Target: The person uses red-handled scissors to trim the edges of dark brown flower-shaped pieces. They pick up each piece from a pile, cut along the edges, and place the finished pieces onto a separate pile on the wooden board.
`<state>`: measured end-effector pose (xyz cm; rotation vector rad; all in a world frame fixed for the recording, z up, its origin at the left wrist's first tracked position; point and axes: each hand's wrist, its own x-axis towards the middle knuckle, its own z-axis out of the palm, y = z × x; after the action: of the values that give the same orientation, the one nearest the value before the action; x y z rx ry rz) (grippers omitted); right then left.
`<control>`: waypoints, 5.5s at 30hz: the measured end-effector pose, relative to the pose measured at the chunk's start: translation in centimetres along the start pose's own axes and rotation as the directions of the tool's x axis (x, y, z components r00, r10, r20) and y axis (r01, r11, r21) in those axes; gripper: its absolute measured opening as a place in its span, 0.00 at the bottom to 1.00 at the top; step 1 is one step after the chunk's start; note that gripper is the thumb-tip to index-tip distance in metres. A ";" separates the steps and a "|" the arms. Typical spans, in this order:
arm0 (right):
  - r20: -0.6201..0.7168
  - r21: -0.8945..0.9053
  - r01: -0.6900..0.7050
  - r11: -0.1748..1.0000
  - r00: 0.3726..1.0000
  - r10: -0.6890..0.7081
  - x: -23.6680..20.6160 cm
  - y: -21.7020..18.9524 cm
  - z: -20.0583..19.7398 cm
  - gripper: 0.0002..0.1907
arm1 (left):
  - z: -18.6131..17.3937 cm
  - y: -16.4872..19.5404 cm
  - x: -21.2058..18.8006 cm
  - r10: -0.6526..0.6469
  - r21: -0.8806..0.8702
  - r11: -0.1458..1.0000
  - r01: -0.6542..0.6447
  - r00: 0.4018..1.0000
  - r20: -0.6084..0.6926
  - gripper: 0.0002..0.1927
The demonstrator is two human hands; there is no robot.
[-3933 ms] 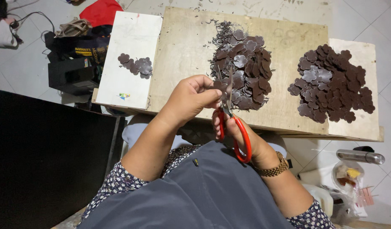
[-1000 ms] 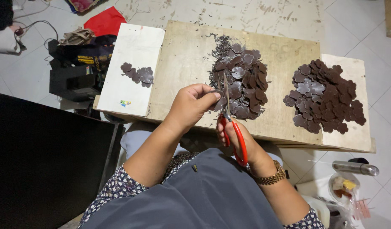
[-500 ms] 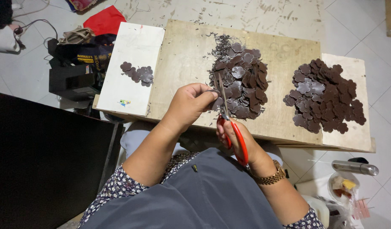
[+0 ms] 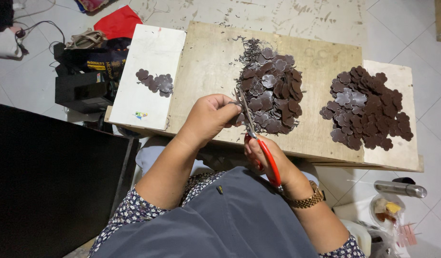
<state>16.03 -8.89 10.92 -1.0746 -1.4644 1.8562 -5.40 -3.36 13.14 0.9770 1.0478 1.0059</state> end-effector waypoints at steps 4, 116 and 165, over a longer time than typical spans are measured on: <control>-0.016 -0.036 -0.005 0.999 1.000 0.005 0.1 0.0 0.1 0.25 | 0.0 0.0 0.0 -0.023 0.007 1.000 0.023 1.000 -0.013 0.07; 0.089 0.136 0.097 0.986 0.990 -0.109 0.5 1.2 0.4 0.23 | 0.8 -1.1 0.3 0.023 -0.089 0.996 -0.023 1.000 -0.002 0.08; 0.119 0.182 0.100 0.978 0.985 -0.123 0.6 1.6 0.1 0.25 | 0.5 -1.1 0.4 0.030 -0.012 0.999 -0.029 0.998 0.058 0.07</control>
<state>15.74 -8.94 9.21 -0.7855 -1.3718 1.9640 -4.62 -3.28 12.14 1.0093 0.9808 1.0009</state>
